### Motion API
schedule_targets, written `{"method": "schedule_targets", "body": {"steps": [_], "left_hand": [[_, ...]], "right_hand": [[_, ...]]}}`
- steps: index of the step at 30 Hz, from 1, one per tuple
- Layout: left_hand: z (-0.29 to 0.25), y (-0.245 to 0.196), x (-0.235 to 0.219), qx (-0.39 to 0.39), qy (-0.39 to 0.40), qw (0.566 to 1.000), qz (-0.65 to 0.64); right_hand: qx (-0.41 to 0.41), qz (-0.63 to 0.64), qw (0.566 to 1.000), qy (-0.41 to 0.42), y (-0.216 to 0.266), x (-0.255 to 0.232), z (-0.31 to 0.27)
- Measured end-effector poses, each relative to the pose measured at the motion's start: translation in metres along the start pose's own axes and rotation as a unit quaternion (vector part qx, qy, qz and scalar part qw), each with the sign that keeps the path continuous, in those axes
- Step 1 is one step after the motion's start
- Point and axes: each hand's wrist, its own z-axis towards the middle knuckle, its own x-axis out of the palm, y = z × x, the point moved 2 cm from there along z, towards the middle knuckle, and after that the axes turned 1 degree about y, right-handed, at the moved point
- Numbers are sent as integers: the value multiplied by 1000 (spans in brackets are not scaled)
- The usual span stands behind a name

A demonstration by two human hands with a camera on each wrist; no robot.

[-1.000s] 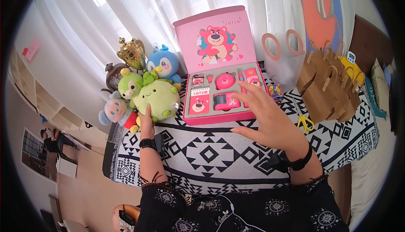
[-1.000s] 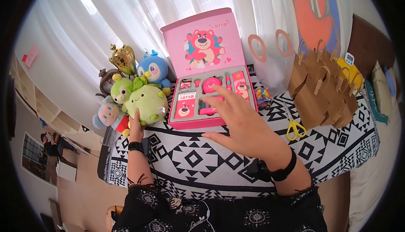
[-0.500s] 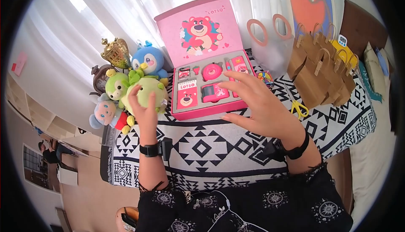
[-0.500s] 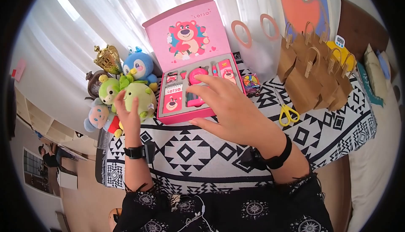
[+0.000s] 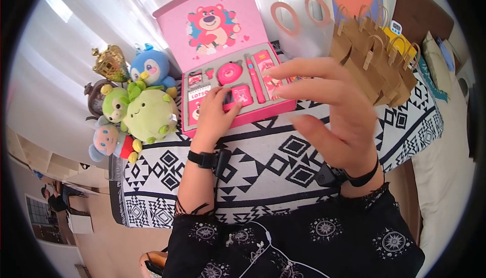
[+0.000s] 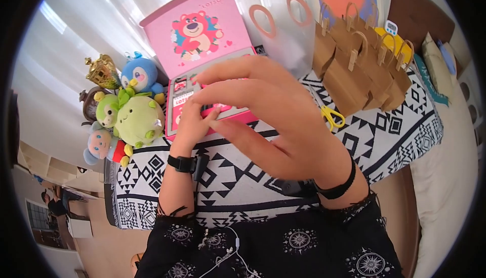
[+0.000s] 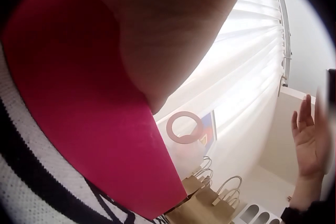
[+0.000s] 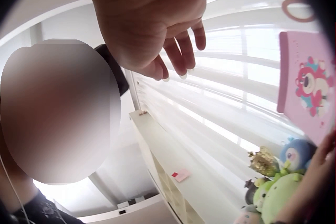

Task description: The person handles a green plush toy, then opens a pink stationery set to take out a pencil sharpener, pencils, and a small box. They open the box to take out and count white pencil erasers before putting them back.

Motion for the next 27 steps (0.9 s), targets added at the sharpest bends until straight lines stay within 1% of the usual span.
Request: {"method": "schedule_targets", "body": {"steps": [1,2,3,4,5,6,7,8,9,11,12,13,19,22,24,25,27], "left_hand": [[1,3,1,-5,18,1000,5],[-4,20,12,22,-6,1000,-6],[-7,24,19,47,-29,998,-18],[-11,29,25,46,-20,998,-24],[-8,15,15,31,-12,999,-2],[-4,0,4,17,-3,1000,21],[-3,-9,-2,4,5,999,44],[-3,-11,-2,4,6,999,52],[-3,-12,-1,5,11,999,50],[-3,-11,-1,4,9,998,64],[-3,-11,0,4,12,998,67],[-4,-11,0,4,14,998,67],[-5,-10,0,-10,19,998,61],[-1,-5,-2,8,21,998,56],[4,-2,-10,-14,84,996,14],[8,-3,-16,-16,84,996,15],[18,-5,-27,-29,168,985,3]], "right_hand": [[-7,64,998,-28,6,-6,0],[-28,144,987,-59,10,-8,1],[-48,223,969,-91,13,-6,1],[-85,241,957,-134,17,-4,-4],[-122,257,942,-177,22,-3,-11],[-65,255,964,-43,37,-24,-10],[-6,250,964,92,57,-48,-10],[56,252,965,55,74,-47,-18],[61,251,965,53,75,-53,-30],[69,257,963,32,74,-54,-39],[72,260,963,22,67,-39,-26],[74,263,962,13,77,-35,-35],[71,280,957,-39,70,-28,-41],[69,291,952,-64,67,-21,-43],[66,298,949,-80,65,-9,-38],[65,303,947,-89,65,-3,-36],[64,310,943,-106,79,15,-36]]}}
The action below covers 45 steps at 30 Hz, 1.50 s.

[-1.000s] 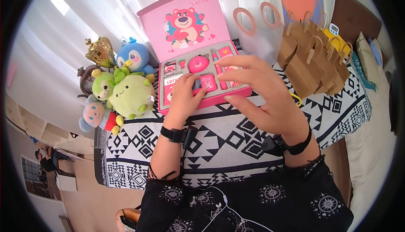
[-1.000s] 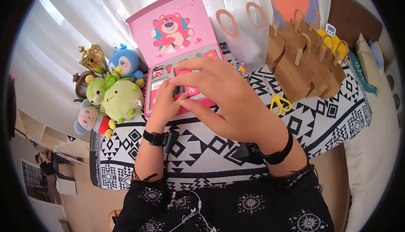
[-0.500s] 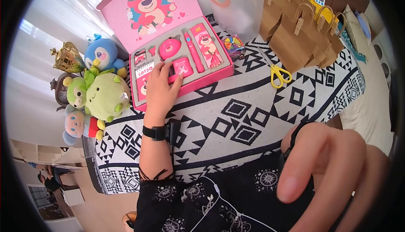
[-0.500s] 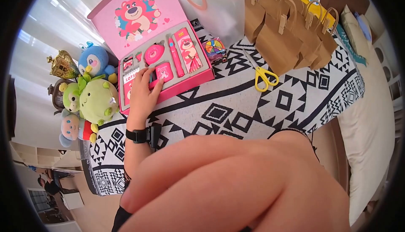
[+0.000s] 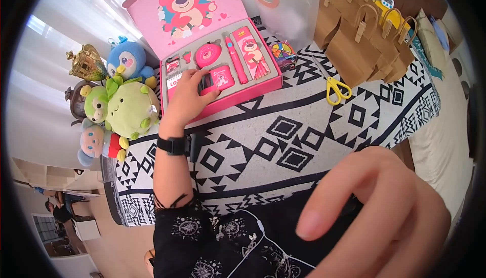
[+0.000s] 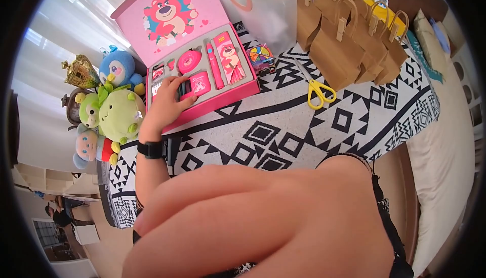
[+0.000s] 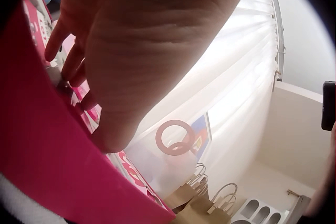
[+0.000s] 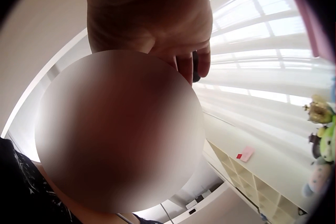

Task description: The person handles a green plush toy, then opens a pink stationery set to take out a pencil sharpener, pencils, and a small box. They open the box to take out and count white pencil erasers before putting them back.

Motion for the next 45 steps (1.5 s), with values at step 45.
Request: {"method": "schedule_targets", "body": {"steps": [45], "left_hand": [[-78,-50,-11,113,-22,983,-143]], "right_hand": [[74,-603,759,235,-243,-52,-20]]}}
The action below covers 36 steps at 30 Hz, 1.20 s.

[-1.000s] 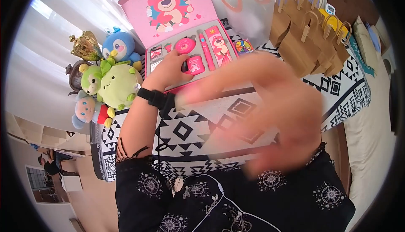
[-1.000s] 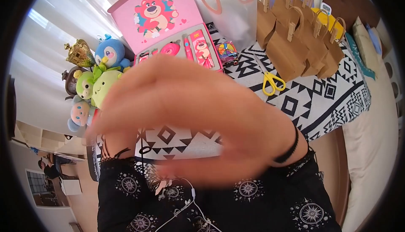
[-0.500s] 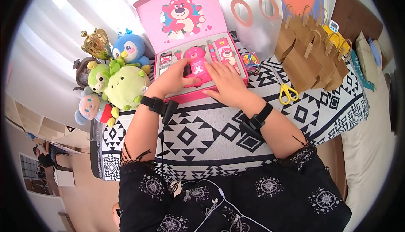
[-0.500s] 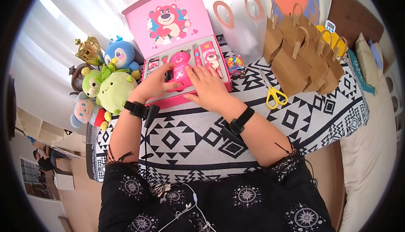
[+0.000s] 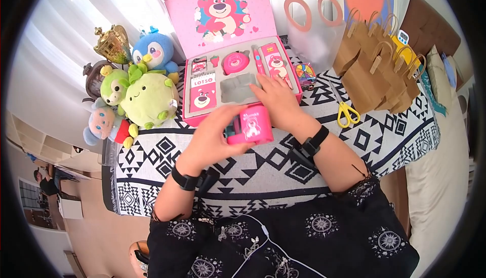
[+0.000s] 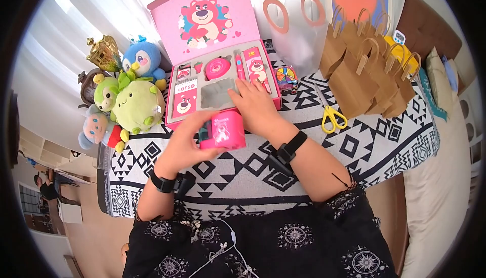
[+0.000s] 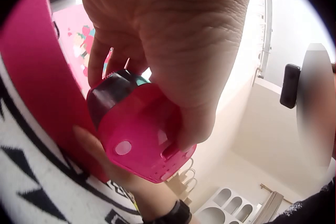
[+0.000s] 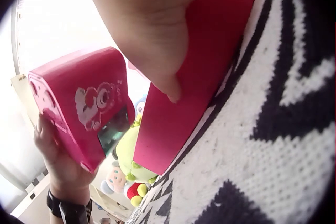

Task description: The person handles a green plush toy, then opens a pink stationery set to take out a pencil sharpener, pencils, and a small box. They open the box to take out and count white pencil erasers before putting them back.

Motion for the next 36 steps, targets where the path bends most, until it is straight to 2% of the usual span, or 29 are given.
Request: {"method": "schedule_targets", "body": {"steps": [3,7,11,14,16,23,25,29,31,32,34,35,36], "left_hand": [[-10,7,21,-21,16,1000,-10],[-15,20,30,-30,-24,999,-26],[-18,30,37,-37,-22,998,-53],[-21,42,45,-20,-19,997,-78],[-22,48,49,-35,-22,992,-117],[-21,48,49,-33,12,995,-95],[-21,47,51,-35,31,995,-88],[-22,48,53,-12,21,998,-57],[-22,48,52,-8,13,998,-57],[-21,49,53,-8,14,998,-62],[-21,51,55,6,-4,999,-49],[-21,51,55,3,-4,999,-53],[-21,51,56,0,-8,999,-47]], "right_hand": [[-4,16,1000,-12,1,-2,-1],[-9,-3,1000,-24,-2,3,-3],[-12,-12,1000,-22,-2,4,-3],[-6,18,1000,-18,0,0,-3],[3,36,999,-14,1,-2,-2],[-16,46,999,-2,-2,-6,-1],[-35,120,992,25,-5,-8,-3],[-45,138,988,48,-2,-24,-5],[-18,273,962,26,8,-42,-10],[-15,271,962,29,11,-49,-12],[-61,212,974,-44,15,-60,-21],[-59,213,974,-40,18,-60,-26],[-25,266,962,-48,20,-59,-32]]}}
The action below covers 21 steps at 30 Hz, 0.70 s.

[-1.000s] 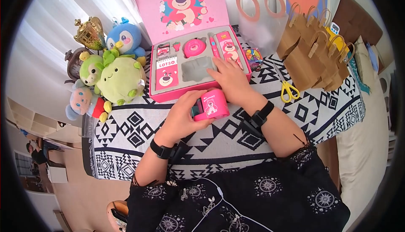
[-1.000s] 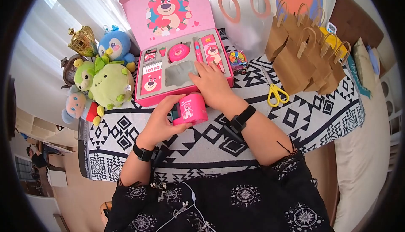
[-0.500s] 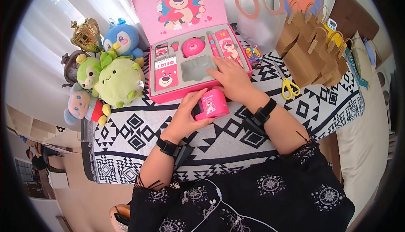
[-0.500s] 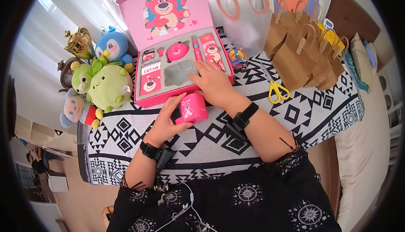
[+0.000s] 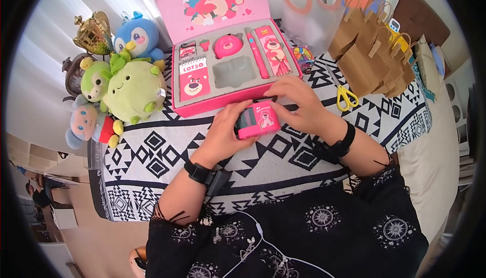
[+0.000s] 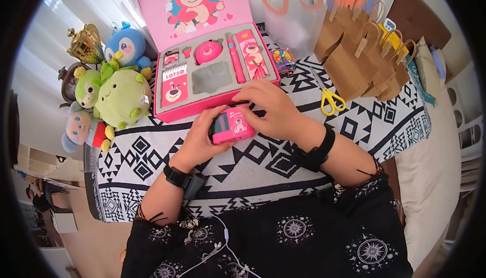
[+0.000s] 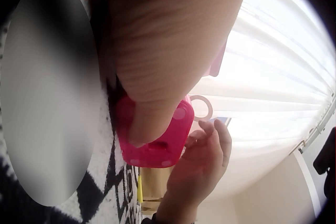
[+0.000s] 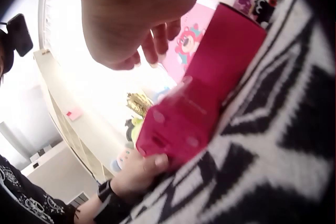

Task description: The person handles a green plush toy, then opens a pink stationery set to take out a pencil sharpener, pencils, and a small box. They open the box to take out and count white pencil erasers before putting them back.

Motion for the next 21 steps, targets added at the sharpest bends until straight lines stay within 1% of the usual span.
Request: {"method": "schedule_targets", "body": {"steps": [1,3,5,6,7,9,10,12,16,18,21], "left_hand": [[0,0,1,-4,-3,1000,5],[0,1,2,-9,-2,1000,10],[1,2,3,-7,-1,1000,2],[1,3,3,-4,1,1000,1],[2,4,3,-6,7,1000,-2],[1,7,5,3,-3,1000,5],[1,7,5,13,0,1000,24],[0,8,5,8,2,1000,27],[-1,9,7,-6,10,999,31],[-1,9,7,-6,11,999,30],[-2,9,8,-6,9,1000,27]], "right_hand": [[35,53,998,-20,-1,1,-6],[29,58,997,-30,-8,7,-16],[92,88,992,-12,-13,12,-25],[79,94,992,2,-23,17,-30],[86,95,992,2,-27,17,-33],[120,97,986,71,-28,17,-35],[124,99,985,74,-27,15,-35],[127,117,975,142,-25,15,-33],[138,123,970,158,-25,21,-35],[106,103,980,136,-25,24,-36],[105,78,984,117,-20,28,-39]]}}
